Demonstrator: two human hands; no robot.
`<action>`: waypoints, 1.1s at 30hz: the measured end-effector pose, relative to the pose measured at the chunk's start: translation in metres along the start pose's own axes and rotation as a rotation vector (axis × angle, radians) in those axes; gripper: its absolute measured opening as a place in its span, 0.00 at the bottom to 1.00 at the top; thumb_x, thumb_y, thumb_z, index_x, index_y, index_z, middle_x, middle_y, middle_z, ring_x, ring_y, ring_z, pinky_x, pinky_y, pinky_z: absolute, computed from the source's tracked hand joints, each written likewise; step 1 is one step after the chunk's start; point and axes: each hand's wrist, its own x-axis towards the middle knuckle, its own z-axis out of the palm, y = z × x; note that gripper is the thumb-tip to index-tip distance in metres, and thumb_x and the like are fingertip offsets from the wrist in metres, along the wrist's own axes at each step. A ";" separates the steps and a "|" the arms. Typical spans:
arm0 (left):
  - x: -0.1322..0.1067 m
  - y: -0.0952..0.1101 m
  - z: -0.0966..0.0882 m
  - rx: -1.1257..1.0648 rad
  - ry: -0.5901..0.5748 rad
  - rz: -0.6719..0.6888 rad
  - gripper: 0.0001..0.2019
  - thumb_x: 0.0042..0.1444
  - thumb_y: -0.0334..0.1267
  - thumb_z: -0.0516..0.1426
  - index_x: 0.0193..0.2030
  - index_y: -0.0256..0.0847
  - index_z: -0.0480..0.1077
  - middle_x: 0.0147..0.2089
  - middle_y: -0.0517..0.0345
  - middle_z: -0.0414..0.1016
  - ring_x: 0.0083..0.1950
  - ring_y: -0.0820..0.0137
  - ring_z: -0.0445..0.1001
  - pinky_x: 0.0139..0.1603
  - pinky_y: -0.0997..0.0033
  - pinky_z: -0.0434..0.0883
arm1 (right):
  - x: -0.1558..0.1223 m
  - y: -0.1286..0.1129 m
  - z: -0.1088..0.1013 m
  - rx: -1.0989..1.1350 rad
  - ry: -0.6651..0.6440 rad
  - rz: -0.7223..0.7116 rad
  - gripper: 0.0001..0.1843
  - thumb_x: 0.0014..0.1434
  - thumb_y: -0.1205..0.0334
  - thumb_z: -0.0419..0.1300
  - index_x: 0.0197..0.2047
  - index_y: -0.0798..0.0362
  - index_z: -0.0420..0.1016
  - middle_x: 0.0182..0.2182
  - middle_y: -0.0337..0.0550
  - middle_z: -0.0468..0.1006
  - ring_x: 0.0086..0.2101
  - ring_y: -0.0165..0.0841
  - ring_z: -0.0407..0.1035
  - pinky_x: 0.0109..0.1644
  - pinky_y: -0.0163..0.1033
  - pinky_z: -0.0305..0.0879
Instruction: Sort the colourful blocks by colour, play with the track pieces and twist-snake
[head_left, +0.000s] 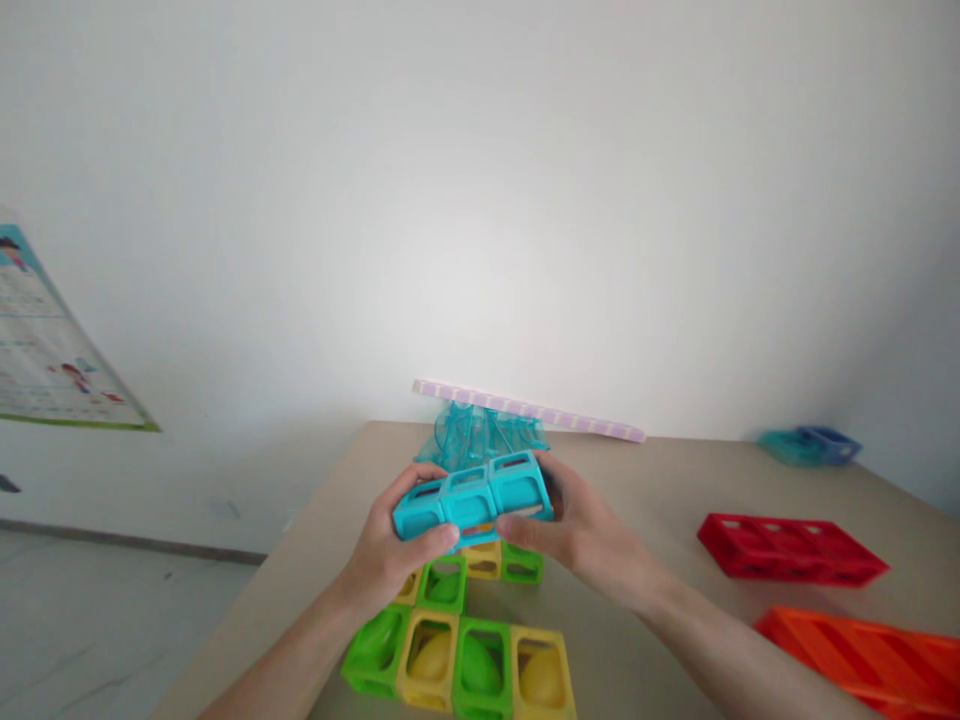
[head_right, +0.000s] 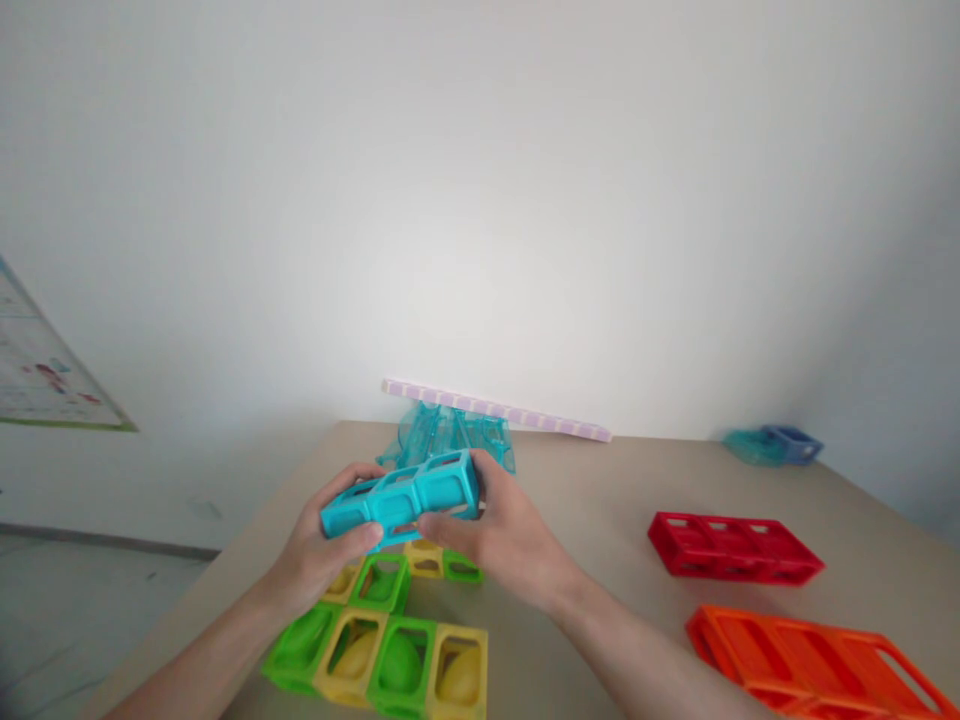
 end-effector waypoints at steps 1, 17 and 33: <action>0.000 0.000 0.000 0.004 -0.008 0.009 0.27 0.44 0.46 0.68 0.49 0.42 0.65 0.41 0.57 0.77 0.39 0.63 0.79 0.35 0.70 0.76 | 0.001 0.001 0.000 0.016 0.002 -0.011 0.22 0.49 0.56 0.70 0.42 0.52 0.66 0.35 0.38 0.74 0.37 0.35 0.70 0.38 0.37 0.67; -0.002 0.002 -0.008 0.210 -0.034 0.233 0.19 0.46 0.41 0.68 0.46 0.42 0.74 0.42 0.56 0.76 0.40 0.66 0.75 0.39 0.73 0.72 | -0.001 0.003 0.002 0.060 -0.015 -0.096 0.30 0.45 0.59 0.74 0.47 0.50 0.63 0.36 0.35 0.72 0.35 0.31 0.67 0.35 0.33 0.67; -0.006 -0.001 -0.006 0.432 -0.033 0.591 0.21 0.44 0.30 0.68 0.46 0.49 0.75 0.49 0.57 0.75 0.48 0.66 0.77 0.46 0.73 0.74 | 0.003 -0.001 -0.004 0.154 -0.107 0.059 0.22 0.50 0.50 0.70 0.40 0.52 0.66 0.30 0.34 0.69 0.30 0.29 0.67 0.31 0.33 0.67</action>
